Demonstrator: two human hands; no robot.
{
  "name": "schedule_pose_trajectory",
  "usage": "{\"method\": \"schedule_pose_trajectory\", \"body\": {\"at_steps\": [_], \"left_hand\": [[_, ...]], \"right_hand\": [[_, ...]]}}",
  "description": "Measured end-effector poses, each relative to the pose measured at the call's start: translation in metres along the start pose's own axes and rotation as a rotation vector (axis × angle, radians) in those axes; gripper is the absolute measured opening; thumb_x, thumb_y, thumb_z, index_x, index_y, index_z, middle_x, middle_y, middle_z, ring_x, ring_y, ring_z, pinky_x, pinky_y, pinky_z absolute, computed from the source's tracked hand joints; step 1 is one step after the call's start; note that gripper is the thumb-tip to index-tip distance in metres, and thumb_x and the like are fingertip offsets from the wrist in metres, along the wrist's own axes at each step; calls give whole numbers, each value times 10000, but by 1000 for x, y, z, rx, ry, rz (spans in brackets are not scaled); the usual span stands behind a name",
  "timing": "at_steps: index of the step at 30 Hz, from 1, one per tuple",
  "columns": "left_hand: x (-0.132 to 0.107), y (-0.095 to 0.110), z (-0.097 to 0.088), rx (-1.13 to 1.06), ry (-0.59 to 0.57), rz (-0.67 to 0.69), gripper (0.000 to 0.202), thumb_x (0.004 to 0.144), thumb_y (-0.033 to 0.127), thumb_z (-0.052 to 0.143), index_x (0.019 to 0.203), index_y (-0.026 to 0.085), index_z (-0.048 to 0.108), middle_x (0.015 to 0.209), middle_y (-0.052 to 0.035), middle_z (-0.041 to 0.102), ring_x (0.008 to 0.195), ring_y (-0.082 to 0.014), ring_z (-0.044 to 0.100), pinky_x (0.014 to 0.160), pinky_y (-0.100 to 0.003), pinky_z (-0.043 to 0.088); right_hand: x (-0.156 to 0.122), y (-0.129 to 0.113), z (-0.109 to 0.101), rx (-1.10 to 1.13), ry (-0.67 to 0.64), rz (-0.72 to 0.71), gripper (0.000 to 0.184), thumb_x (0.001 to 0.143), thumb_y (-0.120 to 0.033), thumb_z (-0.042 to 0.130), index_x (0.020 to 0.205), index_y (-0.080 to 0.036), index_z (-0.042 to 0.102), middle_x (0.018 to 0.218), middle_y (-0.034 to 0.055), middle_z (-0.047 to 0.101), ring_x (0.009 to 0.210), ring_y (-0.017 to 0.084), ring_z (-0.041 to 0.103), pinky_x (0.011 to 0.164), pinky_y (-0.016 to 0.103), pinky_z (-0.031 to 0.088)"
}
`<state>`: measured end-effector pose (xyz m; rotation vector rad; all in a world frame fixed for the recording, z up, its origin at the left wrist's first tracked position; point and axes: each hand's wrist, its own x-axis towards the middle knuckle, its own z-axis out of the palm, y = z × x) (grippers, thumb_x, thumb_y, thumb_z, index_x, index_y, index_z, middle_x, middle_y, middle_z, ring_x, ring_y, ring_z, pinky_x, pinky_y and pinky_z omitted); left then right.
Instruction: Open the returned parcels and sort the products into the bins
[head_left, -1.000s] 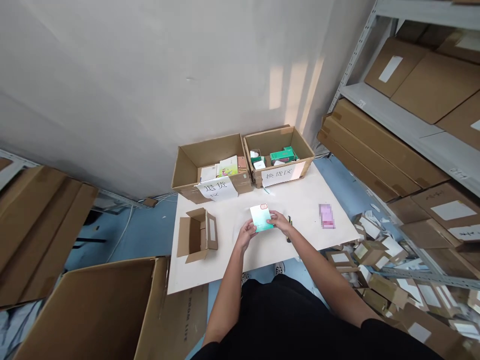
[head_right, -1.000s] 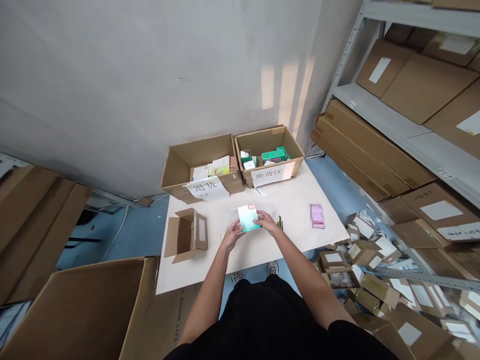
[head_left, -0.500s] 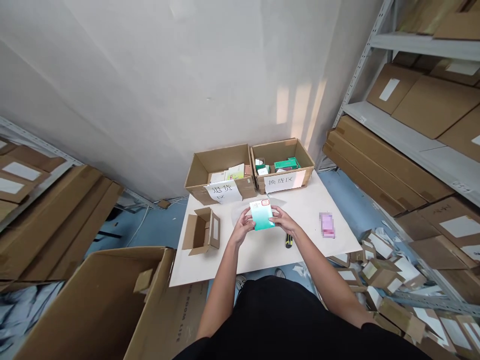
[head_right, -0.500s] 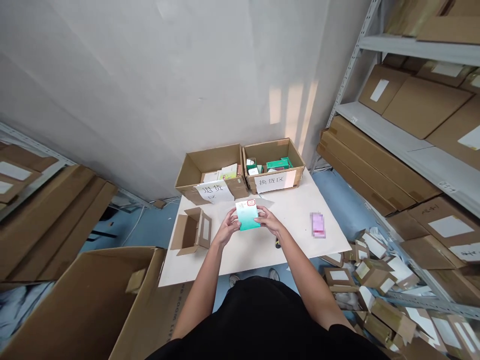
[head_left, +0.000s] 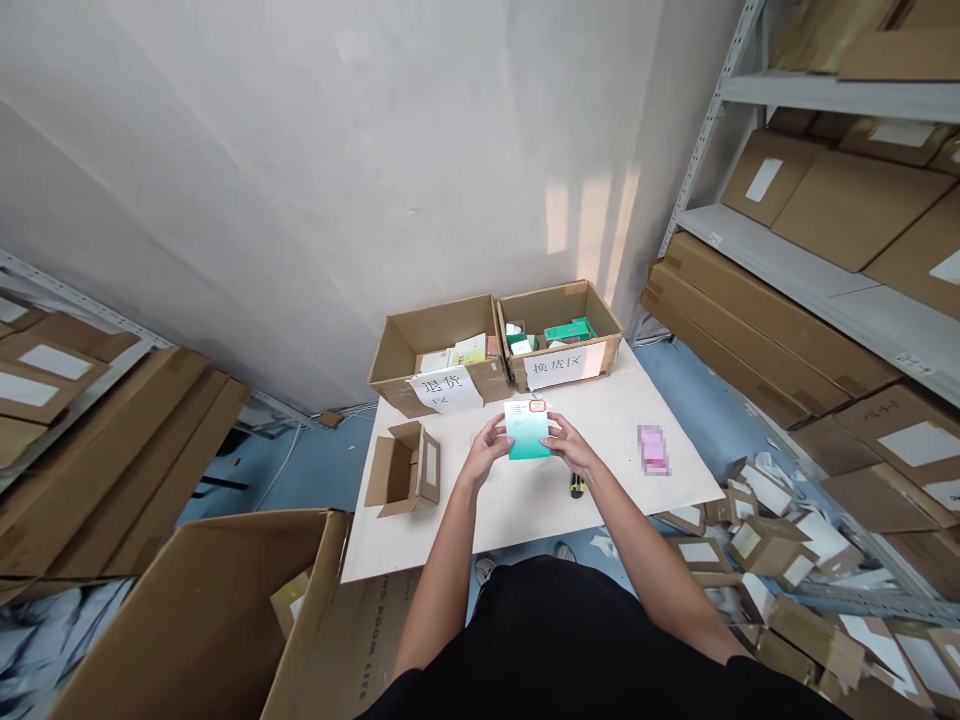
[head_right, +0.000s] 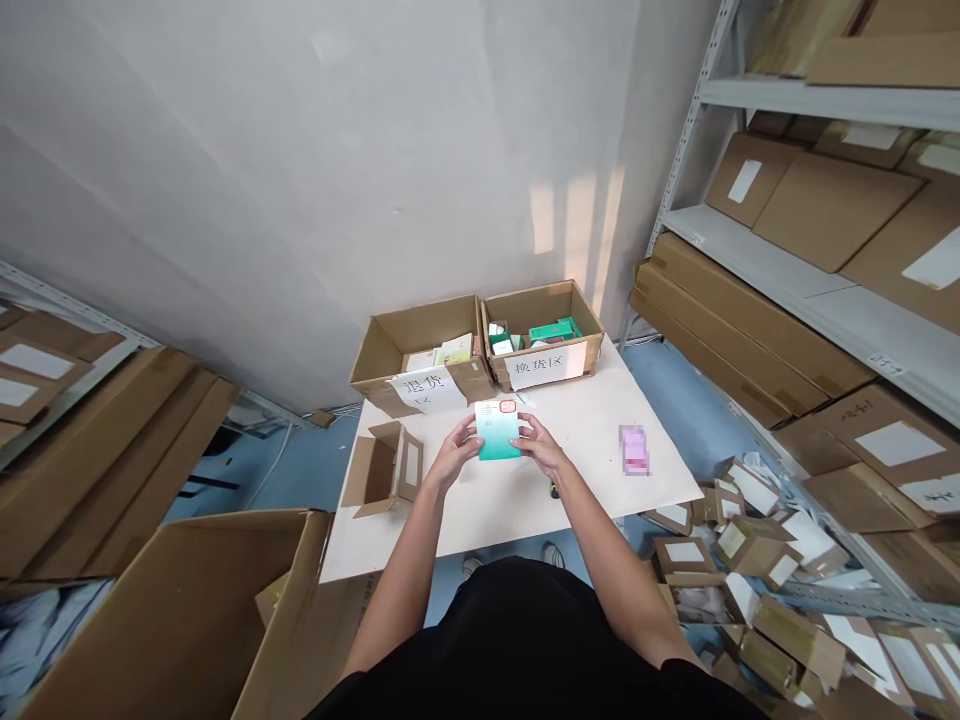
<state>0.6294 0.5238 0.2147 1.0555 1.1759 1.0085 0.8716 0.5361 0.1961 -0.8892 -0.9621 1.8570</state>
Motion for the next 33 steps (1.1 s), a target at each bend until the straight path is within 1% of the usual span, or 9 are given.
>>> {"method": "schedule_pose_trajectory", "body": {"at_steps": [3,6,11,12,15,18,23,29,33], "left_hand": [[-2,-6,2,-3,5,-17,801,698,499,900,1403,223,638,1199,-119,690,1015,-233,703,858,-366,575],[0,-6,4,10,20,17,783,691,492,899,1379,222,643,1145,-95,694,946,-214,709,838,-370,583],[-2,6,20,218,319,203,554,757,457,853,1246,230,723,1256,-128,678,1104,-269,676,882,-395,584],[-3,10,25,241,324,243,520,787,461,829,1245,236,729,1296,-133,668,1141,-279,666,877,-390,586],[-6,20,39,233,200,310,573,809,458,818,1333,256,702,1377,-124,647,1236,-297,637,885,-373,590],[-7,29,38,161,171,316,590,783,446,850,1319,239,714,1368,-113,667,1198,-288,663,950,-381,573],[-10,35,16,-116,113,195,665,763,453,876,1358,219,693,1356,-125,699,1100,-290,715,915,-410,594],[-7,26,3,-136,84,127,812,757,503,873,1478,237,612,1319,-148,721,1107,-296,722,885,-418,604],[-2,22,3,99,333,210,691,745,490,885,1360,231,707,1243,-128,735,1118,-273,705,920,-399,589]], "right_hand": [[-1,-5,-3,-1,9,-2,733,660,-388,924,1293,-330,560,1149,34,743,952,217,735,808,335,583],[-1,-9,-3,-21,6,-5,715,672,-390,913,1287,-328,555,1171,37,743,962,219,734,793,326,581],[4,-12,9,-46,49,-149,671,673,-332,891,1270,-316,585,1292,66,717,1049,262,732,802,357,595],[5,-12,14,-52,50,-186,677,672,-313,885,1283,-315,593,1322,73,707,1099,274,724,830,367,597],[8,-10,29,-131,-38,-257,666,701,-294,841,1332,-311,630,1465,90,630,1349,310,604,935,385,580],[10,-10,36,-236,-135,-278,668,763,-318,781,1413,-305,630,1554,98,558,1458,322,501,983,402,565],[20,-17,28,-268,167,-253,807,728,-390,858,1482,-322,579,1531,105,579,1320,312,597,998,456,563],[24,-26,22,-119,-30,-39,744,652,-382,924,1341,-272,666,1161,71,764,960,265,744,799,377,594],[24,-30,26,-109,38,-93,697,628,-350,933,1269,-273,673,1167,74,765,967,276,749,776,370,597]]}}
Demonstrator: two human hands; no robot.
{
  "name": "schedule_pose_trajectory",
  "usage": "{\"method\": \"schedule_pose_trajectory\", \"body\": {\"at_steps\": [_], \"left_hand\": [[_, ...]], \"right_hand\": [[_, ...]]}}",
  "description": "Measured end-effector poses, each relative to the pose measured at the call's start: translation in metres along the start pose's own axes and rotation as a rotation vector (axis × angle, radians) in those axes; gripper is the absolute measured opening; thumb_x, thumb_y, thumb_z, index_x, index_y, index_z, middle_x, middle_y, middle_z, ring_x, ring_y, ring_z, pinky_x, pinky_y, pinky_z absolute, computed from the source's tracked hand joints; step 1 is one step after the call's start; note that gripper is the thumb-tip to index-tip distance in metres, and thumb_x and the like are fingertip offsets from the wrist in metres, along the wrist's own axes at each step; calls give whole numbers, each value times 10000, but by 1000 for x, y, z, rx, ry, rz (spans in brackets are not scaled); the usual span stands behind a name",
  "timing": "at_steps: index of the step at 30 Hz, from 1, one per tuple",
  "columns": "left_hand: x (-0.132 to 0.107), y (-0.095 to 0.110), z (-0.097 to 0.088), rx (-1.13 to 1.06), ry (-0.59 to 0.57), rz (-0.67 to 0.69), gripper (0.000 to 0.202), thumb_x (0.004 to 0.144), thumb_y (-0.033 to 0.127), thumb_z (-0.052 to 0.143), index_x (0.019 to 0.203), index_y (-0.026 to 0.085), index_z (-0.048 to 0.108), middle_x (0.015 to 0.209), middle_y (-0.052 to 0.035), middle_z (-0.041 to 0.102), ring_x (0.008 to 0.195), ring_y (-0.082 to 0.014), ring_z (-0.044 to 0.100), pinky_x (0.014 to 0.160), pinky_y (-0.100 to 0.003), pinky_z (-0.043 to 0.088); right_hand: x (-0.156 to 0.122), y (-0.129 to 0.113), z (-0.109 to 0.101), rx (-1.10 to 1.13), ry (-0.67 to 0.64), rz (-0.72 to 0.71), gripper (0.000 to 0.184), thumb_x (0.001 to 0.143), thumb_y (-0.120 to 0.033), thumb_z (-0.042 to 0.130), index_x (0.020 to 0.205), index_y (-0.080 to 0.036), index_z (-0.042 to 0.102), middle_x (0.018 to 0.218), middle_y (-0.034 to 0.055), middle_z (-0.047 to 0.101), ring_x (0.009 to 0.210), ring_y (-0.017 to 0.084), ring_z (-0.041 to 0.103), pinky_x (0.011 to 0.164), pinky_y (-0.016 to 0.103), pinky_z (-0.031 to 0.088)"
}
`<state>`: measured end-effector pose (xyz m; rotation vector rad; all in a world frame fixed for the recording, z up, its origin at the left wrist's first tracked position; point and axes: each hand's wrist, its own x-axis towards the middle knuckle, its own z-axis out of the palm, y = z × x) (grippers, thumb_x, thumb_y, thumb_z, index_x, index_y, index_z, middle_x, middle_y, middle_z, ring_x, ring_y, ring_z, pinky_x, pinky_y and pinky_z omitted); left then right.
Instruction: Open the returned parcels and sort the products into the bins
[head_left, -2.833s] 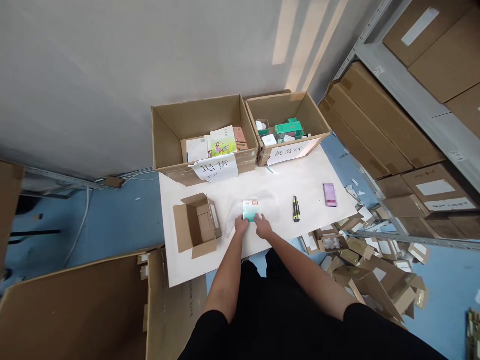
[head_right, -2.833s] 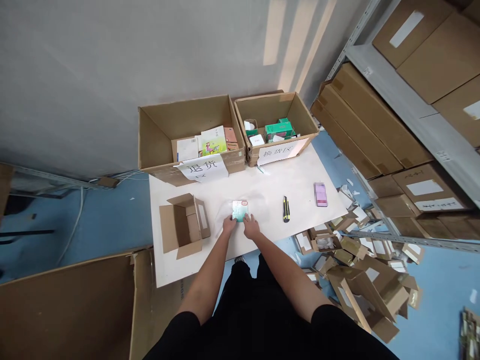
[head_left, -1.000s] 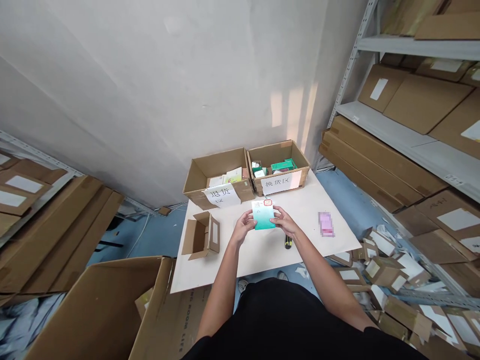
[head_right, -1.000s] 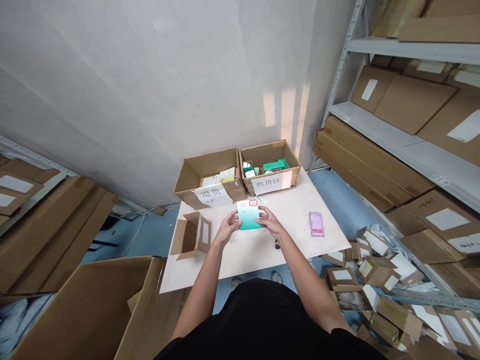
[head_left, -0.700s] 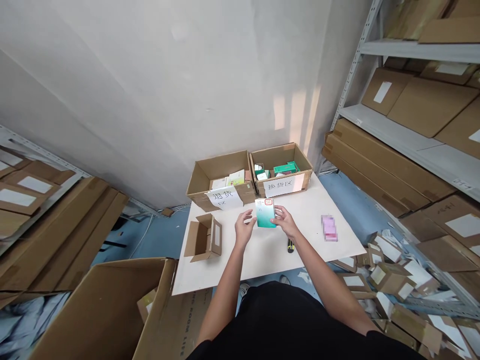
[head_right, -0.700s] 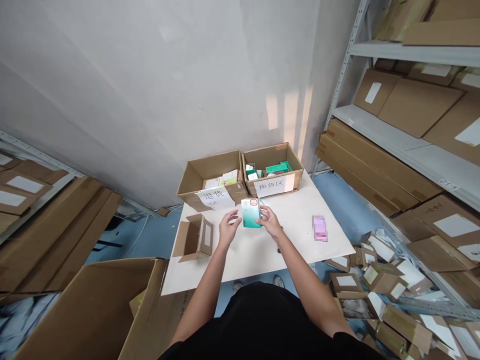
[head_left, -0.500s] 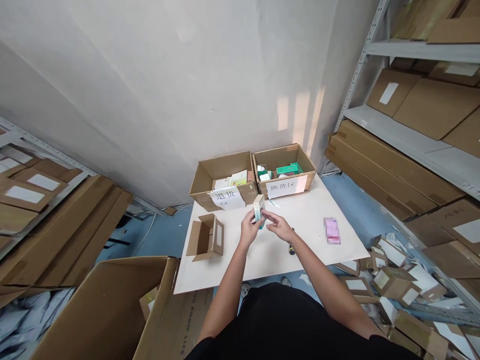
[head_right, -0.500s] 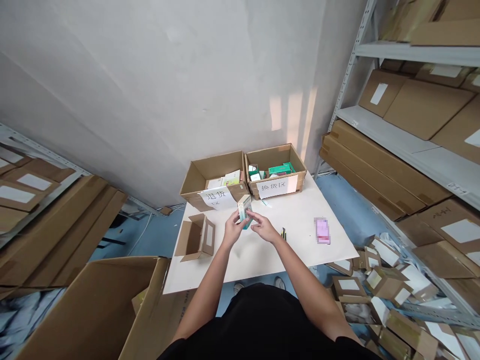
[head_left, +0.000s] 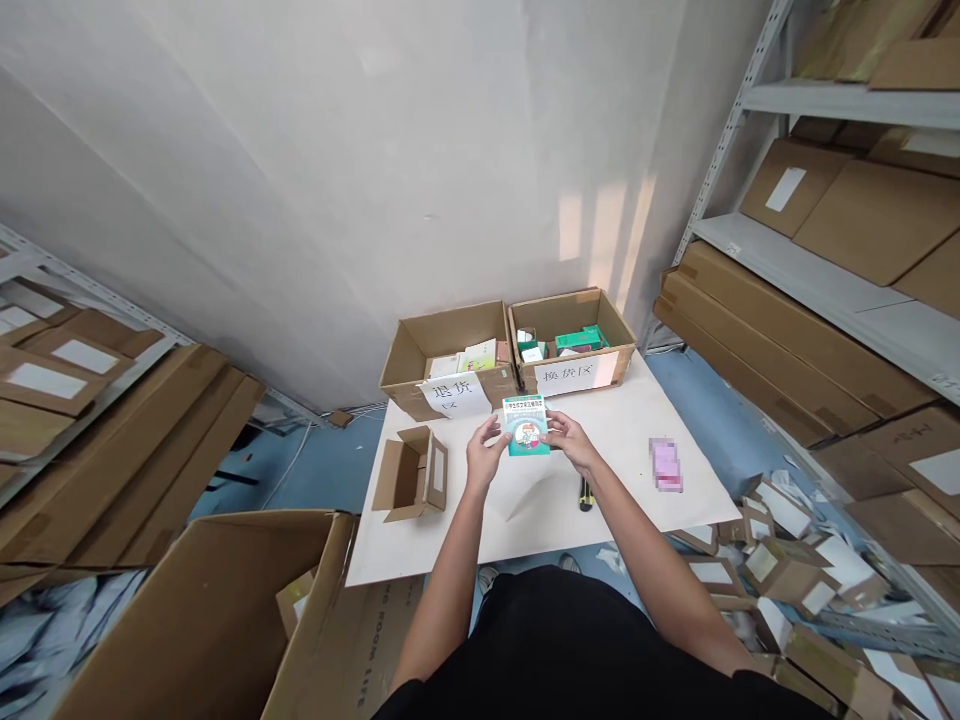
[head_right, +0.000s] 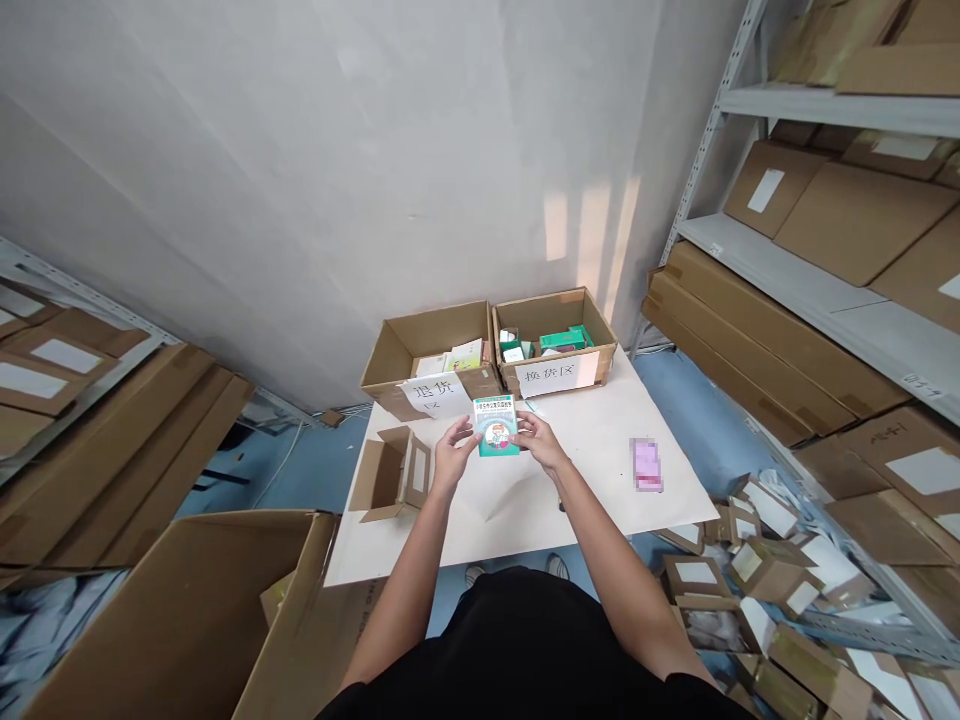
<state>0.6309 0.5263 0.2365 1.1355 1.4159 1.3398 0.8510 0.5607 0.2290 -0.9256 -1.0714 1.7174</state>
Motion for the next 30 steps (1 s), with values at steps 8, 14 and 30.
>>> {"method": "schedule_pose_trajectory", "body": {"at_steps": [8,14,30], "left_hand": [[-7,17,17,-7,-151,121,682,819,461,841,1447,288,640,1447,-116,607,1273,-287,637,958,-404,603],[2,20,-10,-40,-129,121,555,786,427,859,1294,236,745,1375,-117,643,1232,-282,640,965,-381,591],[57,-18,-89,-114,-242,-68,806,822,370,781,1575,292,503,1368,-95,643,928,-141,614,854,-324,569]], "right_hand": [[4,-6,29,-180,-185,-224,695,792,-337,810,1458,-359,616,1605,53,519,1497,303,461,1156,484,437],[16,-3,39,-200,-231,-184,592,809,-328,746,1398,-328,688,1611,54,511,1494,301,458,1133,446,467],[81,33,72,-91,194,-32,610,585,-437,912,1124,-205,747,1041,88,756,873,235,701,799,383,551]]}}
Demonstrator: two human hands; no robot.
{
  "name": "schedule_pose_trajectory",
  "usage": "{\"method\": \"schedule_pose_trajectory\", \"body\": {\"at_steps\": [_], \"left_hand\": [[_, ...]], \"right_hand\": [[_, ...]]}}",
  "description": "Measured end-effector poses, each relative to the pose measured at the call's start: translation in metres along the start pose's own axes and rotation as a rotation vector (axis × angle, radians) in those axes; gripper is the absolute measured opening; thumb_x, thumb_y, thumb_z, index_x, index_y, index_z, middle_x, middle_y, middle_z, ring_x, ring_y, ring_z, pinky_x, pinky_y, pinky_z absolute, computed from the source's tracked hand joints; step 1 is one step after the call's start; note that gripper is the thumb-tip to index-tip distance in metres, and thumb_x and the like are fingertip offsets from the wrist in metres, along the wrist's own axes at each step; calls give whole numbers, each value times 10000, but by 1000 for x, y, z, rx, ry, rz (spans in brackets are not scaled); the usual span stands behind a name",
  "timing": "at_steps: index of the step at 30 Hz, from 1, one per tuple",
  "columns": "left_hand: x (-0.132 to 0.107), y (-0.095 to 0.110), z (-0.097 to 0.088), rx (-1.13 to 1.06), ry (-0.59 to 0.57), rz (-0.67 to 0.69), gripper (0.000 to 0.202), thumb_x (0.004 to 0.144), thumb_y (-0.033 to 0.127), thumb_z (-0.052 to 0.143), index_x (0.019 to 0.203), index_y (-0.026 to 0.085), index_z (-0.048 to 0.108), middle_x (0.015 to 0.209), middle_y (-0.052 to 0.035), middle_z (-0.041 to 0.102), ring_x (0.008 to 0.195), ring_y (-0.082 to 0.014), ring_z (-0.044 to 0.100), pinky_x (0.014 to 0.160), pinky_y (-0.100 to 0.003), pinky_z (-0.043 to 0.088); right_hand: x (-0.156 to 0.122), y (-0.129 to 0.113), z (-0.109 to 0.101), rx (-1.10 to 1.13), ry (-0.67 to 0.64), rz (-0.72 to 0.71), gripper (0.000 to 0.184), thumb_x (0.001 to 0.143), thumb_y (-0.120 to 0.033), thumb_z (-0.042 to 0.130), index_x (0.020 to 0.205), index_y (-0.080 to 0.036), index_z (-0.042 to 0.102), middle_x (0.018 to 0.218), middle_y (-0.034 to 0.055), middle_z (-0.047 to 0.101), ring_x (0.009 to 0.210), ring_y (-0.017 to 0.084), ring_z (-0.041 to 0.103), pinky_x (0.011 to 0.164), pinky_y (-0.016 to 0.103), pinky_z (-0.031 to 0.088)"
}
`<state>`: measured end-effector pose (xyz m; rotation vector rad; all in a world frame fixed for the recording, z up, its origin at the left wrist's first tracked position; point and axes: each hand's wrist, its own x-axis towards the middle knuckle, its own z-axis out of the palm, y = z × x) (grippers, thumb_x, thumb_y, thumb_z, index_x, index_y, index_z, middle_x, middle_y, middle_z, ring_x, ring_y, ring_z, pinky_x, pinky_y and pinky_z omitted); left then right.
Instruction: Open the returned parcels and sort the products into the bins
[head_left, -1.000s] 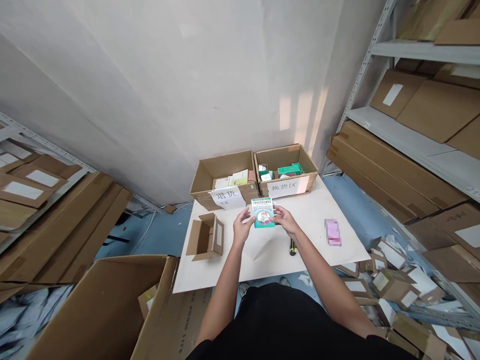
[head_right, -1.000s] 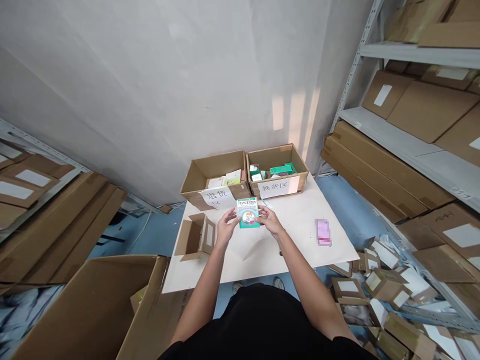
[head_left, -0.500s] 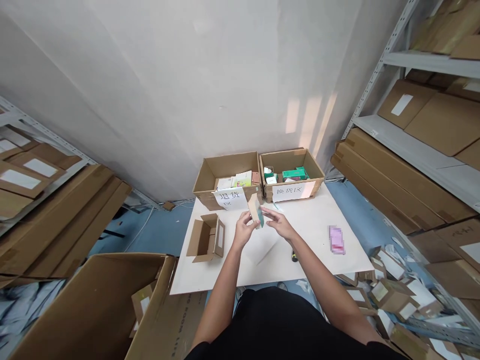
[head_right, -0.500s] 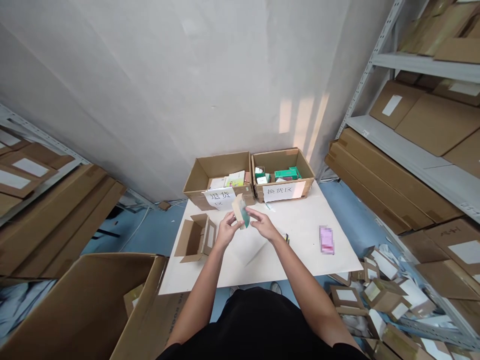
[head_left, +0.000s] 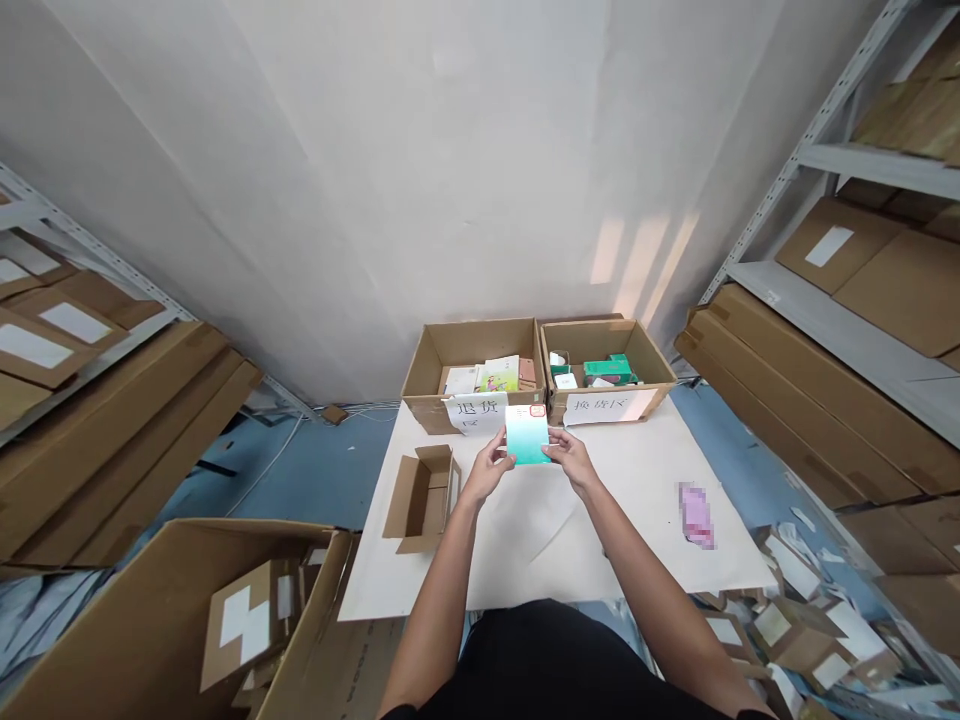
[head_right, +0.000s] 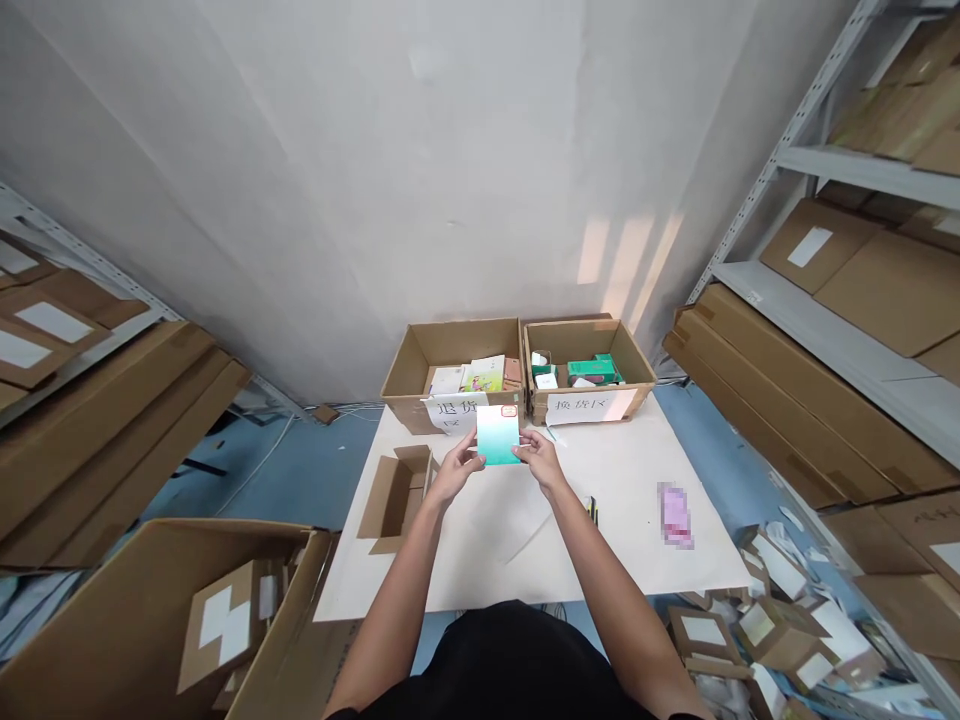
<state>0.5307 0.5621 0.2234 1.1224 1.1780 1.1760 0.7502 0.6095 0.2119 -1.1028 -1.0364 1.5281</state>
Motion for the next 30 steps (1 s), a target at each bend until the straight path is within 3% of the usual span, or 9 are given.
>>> {"method": "schedule_pose_trajectory", "body": {"at_steps": [3,6,10,13,15,18,22,25,30], "left_hand": [[30,-2,-16,-4,26,40,817,817,376,788,1576,280,502,1397,-104,631,957,-153,624,871,-336,571],[85,16,-24,-21,81,89,859,783,396,820,1568,231,510,1448,-131,616,1076,-216,658,951,-399,562],[155,46,-30,118,215,126,801,777,420,838,1504,204,581,1542,-181,561,1291,-310,615,1109,-464,471],[165,29,-38,229,235,157,687,807,428,804,1436,206,638,1498,-177,607,1248,-304,650,1107,-468,476],[149,-8,-46,253,223,151,597,855,425,739,1404,205,656,1417,-160,670,1183,-276,686,1066,-444,510],[104,-83,-47,411,181,-68,521,926,414,617,1383,169,651,1151,-133,771,1027,-243,730,976,-421,558],[37,-159,-24,567,19,-299,399,868,346,662,1233,198,726,1195,-110,759,1036,-235,735,983,-403,559],[-2,-192,-1,618,-115,-413,343,785,348,755,1098,208,770,1378,-134,687,1295,-307,637,1128,-442,470],[-53,-230,27,713,-312,-594,541,694,428,832,1180,205,744,1705,-185,332,1576,-483,238,1199,-634,317]], "right_hand": [[30,-4,15,-3,-8,-36,623,599,-459,902,1145,-206,741,1074,98,764,936,254,709,855,411,557],[81,-30,36,-40,24,-156,669,636,-471,865,1236,-218,710,1162,117,748,1080,279,691,946,438,550],[149,-69,49,-266,275,-285,725,727,-450,732,1394,-189,620,1363,165,659,1251,320,619,1079,481,489],[163,-60,34,-482,396,-259,719,779,-393,627,1459,-166,567,1427,173,623,1314,331,577,1143,491,435],[150,-26,15,-602,373,-261,727,803,-361,579,1506,-186,521,1481,151,592,1365,316,544,1172,474,413],[110,50,-20,-745,355,-178,765,809,-304,542,1559,-178,463,1520,153,560,1415,320,509,1203,476,386],[51,136,-58,-976,174,76,737,816,-222,528,1547,-135,504,1581,180,493,1490,309,449,1225,426,367],[22,166,-77,-1157,-41,266,702,829,-188,561,1529,-138,552,1688,183,351,1551,336,358,1223,424,353],[-13,193,-98,-1297,-375,545,758,833,-183,609,1582,-216,505,1750,132,230,1616,406,142,1185,520,369]]}}
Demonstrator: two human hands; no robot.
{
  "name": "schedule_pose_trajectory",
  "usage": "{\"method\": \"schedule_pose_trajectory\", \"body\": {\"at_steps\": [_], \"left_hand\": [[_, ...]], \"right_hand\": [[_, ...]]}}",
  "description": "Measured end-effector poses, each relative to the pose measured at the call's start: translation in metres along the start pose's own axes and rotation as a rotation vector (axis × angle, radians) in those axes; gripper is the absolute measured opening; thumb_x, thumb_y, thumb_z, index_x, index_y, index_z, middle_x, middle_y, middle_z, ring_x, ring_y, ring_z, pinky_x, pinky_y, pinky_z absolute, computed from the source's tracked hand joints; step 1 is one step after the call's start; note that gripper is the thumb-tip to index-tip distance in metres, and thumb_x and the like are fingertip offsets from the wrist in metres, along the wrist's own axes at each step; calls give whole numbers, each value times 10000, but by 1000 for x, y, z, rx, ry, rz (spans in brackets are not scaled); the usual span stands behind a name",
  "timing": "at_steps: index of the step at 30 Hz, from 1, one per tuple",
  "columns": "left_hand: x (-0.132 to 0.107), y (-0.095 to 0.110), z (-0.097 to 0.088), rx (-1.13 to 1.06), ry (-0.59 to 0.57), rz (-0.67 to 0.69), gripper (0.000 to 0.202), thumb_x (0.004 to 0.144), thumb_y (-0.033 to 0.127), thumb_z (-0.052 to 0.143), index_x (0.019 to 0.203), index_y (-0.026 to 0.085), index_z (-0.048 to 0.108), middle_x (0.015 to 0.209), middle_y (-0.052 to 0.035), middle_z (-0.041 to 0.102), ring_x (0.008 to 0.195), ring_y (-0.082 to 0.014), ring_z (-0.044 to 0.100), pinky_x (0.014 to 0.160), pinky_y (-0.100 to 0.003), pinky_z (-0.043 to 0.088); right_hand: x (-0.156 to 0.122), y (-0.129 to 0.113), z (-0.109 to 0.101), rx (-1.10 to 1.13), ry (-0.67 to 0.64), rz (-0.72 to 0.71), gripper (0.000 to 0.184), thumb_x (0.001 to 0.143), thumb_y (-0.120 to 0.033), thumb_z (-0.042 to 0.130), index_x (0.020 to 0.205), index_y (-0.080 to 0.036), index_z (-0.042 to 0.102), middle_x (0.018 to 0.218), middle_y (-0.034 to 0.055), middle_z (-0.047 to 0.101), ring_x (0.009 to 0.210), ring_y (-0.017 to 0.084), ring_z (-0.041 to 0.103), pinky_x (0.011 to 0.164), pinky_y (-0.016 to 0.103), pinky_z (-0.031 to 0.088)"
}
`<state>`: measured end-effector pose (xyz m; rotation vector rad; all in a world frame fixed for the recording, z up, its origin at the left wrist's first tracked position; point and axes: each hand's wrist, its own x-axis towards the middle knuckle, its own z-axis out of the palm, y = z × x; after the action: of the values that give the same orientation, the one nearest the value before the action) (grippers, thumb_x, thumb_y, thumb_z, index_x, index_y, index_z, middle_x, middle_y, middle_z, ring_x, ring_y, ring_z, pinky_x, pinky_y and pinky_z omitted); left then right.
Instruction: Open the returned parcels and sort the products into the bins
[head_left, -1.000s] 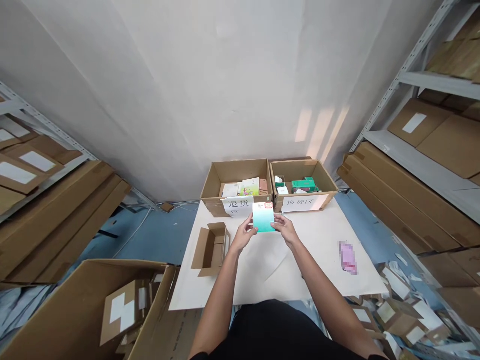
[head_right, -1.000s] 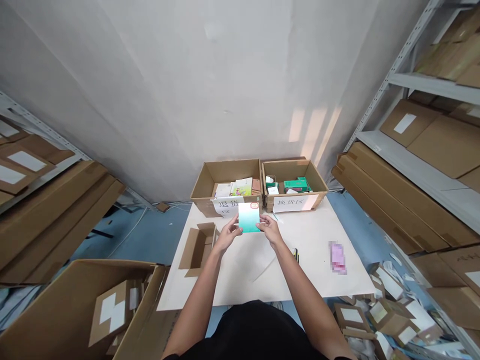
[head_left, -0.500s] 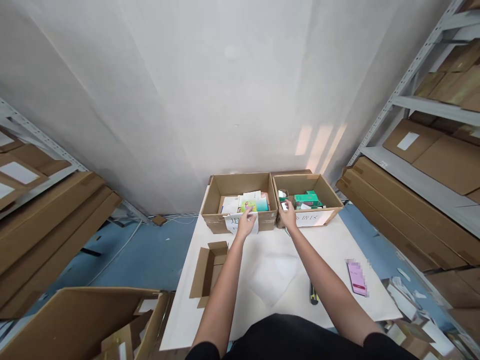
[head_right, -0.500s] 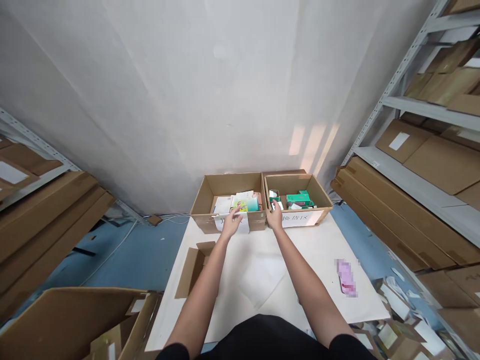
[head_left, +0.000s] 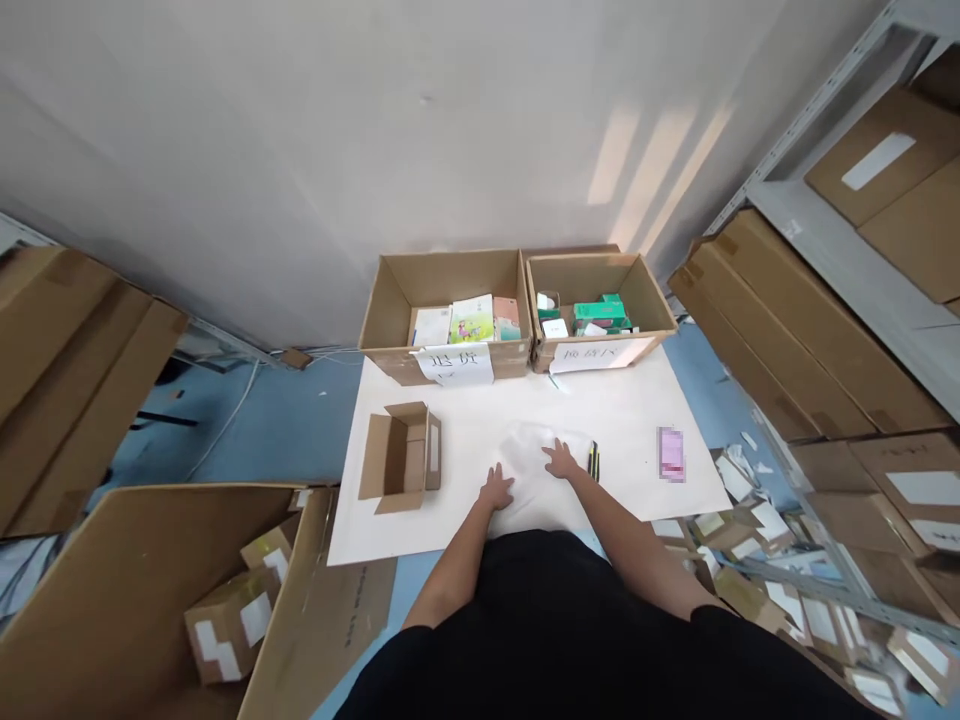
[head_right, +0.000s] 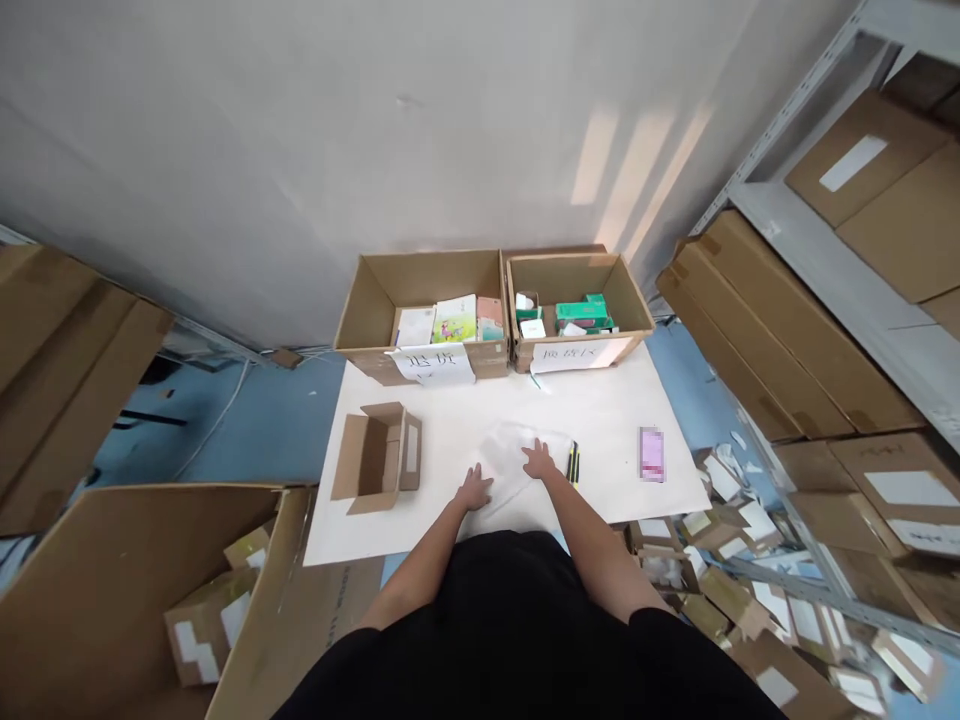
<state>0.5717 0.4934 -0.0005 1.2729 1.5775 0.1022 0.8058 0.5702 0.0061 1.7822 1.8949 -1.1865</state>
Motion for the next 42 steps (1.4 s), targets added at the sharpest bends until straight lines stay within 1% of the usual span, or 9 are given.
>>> {"method": "schedule_pose_trajectory", "body": {"at_steps": [4,9,16,22,28,33,35,39,42], "left_hand": [[-16,-10,21,39,-41,-52,583,731,348,770,1287,197,683,1725,-213,266,1597,-467,187,1193,-708,275],[-19,-2,20,-47,55,-24,702,780,331,708,1444,136,590,1642,-223,431,1556,-368,354,1277,-547,257],[-28,48,5,-389,270,240,557,948,347,563,1489,218,588,1674,-95,429,1569,-254,352,1283,-472,286],[-82,75,-32,-624,264,496,465,910,454,682,1311,225,739,1471,-94,657,1418,-286,559,1225,-487,394],[-134,10,-127,-566,522,403,455,905,531,684,1216,217,791,1224,-127,780,1150,-308,719,1061,-495,547],[-145,-77,-196,-130,682,75,704,694,503,863,1313,191,735,1575,-167,535,1573,-442,269,1263,-561,291],[-139,-102,-197,-28,553,-44,915,579,506,930,1392,173,675,1704,-188,334,1607,-493,79,1266,-590,245],[-126,-126,-156,6,301,-53,1109,538,526,963,1516,204,553,1774,-183,77,1610,-481,96,1232,-548,315],[-124,-129,-119,59,396,-83,986,617,490,952,1486,216,574,1782,-159,33,1623,-434,103,1197,-523,375]], "right_hand": [[-21,14,32,97,-29,-3,688,819,-175,621,1507,-201,594,1768,126,151,1623,417,79,1177,568,374],[-36,9,43,486,113,-79,544,841,-295,664,1367,-162,700,1587,178,522,1540,369,367,1259,536,277],[-49,-49,11,1119,161,-286,585,847,-657,626,1182,-199,769,1256,98,765,1220,266,672,1089,443,489],[-74,-100,-25,1352,209,-277,622,609,-488,886,1137,-210,711,914,26,768,882,220,717,855,367,559],[-73,-153,-31,1288,294,-286,470,624,-425,827,1012,-206,678,907,43,740,852,226,683,780,342,529],[-70,-234,-15,1209,517,-288,347,699,-426,744,951,-222,619,969,52,697,828,212,631,705,308,503],[-64,-271,-2,1180,510,-328,328,719,-413,719,965,-230,605,920,36,678,799,208,618,706,312,507],[-40,-328,34,880,581,-425,198,793,-355,614,948,-235,627,977,57,688,937,239,636,877,358,529],[-21,-342,66,447,468,-448,165,825,-283,594,957,-224,673,1137,119,709,1133,275,631,1028,401,485]]}}
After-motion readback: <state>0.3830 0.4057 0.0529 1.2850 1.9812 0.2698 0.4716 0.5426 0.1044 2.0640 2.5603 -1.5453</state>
